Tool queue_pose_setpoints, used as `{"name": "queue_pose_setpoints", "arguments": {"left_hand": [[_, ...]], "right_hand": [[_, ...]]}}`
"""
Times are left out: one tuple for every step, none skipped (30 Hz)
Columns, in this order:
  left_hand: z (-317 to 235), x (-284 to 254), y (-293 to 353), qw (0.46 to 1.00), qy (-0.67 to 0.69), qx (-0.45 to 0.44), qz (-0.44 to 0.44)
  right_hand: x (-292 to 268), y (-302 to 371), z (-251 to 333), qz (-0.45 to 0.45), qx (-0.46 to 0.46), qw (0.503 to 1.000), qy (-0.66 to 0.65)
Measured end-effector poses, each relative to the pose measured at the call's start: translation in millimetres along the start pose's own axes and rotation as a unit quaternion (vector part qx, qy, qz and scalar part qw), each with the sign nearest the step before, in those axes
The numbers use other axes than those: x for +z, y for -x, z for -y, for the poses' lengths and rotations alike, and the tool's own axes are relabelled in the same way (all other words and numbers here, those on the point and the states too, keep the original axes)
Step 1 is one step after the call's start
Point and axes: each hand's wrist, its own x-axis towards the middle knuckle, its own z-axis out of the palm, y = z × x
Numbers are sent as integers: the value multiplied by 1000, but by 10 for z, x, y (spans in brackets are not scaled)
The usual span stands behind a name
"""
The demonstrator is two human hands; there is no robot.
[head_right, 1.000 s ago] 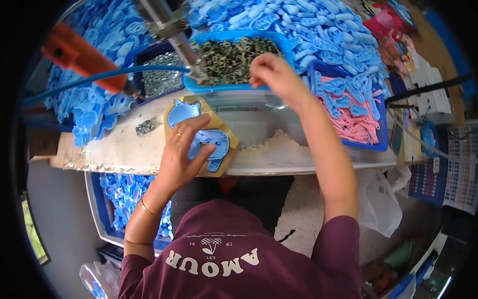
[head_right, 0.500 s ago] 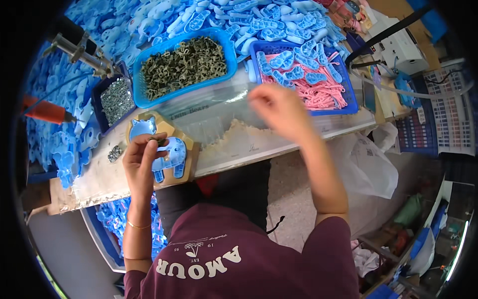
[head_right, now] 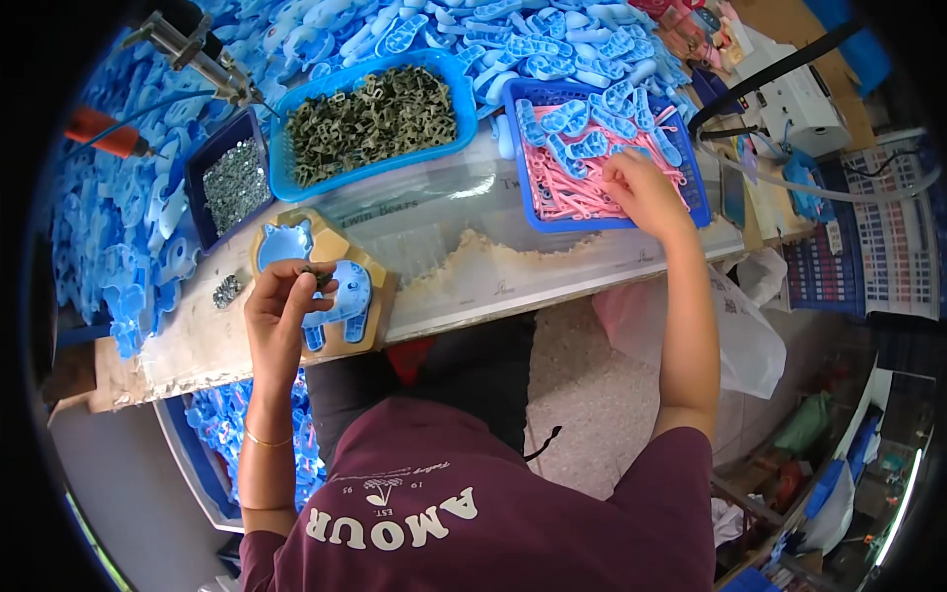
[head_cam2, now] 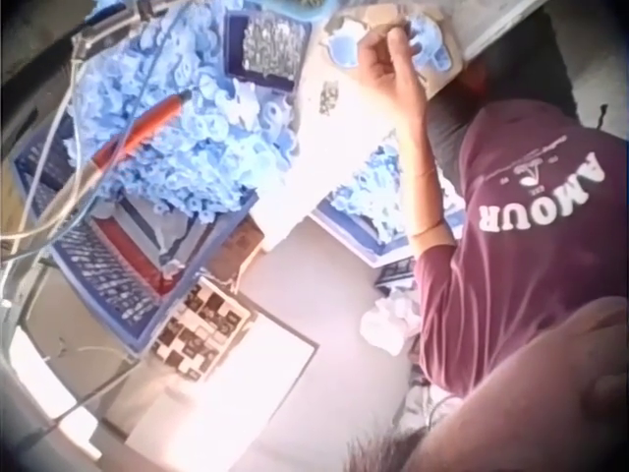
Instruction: Assemble plastic hippo toys using a pneumatic screwdriver and various small components on an assembly line.
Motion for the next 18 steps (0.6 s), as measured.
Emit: {"name": "queue_pose_setpoints", "arguments": {"left_hand": [[3, -8, -1, 1000, -4, -6, 0], [8, -12, 0, 1000, -9, -12, 1], [15, -12, -3, 1000, -9, -12, 0], [29, -12, -5, 1000, -3, -13, 5], [41, -12, -7, 1000, 3, -14, 9], [42, -10, -7, 1000, 3, -14, 7], [41, -4, -6, 1000, 4, -16, 8], [40, 2, -3, 1000, 4, -19, 9], [37, -1, 6, 1000, 2, -19, 0], [34, 3, 4, 1000, 5, -27, 6], [28, 12, -4, 999, 7, -36, 10], [28, 23, -5, 999, 12, -47, 2], [19, 30, -9, 998, 12, -53, 3], [21, 39, -28, 998, 14, -60, 7], [56, 45, -30, 997, 23, -67, -3], [70, 45, -31, 997, 13, -73, -8], [87, 31, -32, 996, -18, -84, -10], [98, 14, -35, 994, -47, -96, -10]], "right_hand": [[-9, 10, -9, -3, 19, 999, -41], [-7, 15, -11, -2, 19, 999, -41], [-8, 8, 6, -15, 9, 997, -77], [-10, 1, 30, -27, 0, 993, -113], [-3, -18, 63, -27, 0, 993, -112], [-8, -68, 161, -41, 27, 984, -170], [-19, -106, 238, -55, 55, 971, -227], [-26, -124, 274, -53, 53, 971, -228], [-13, -170, 339, -41, 51, 951, -301], [3, -217, 421, -27, 50, 926, -373], [16, -234, 525, -19, 43, 925, -377], [46, -238, 764, 16, 20, 927, -373], [101, -230, 1006, 51, -4, 927, -371], [163, -205, 1249, 62, -11, 924, -377], [248, -187, 1508, 106, -54, 923, -367], [353, -176, 1717, 148, -97, 918, -354], [464, -174, 1881, 169, -114, 916, -345], [557, -181, 2024, 188, -130, 914, -336]]}}
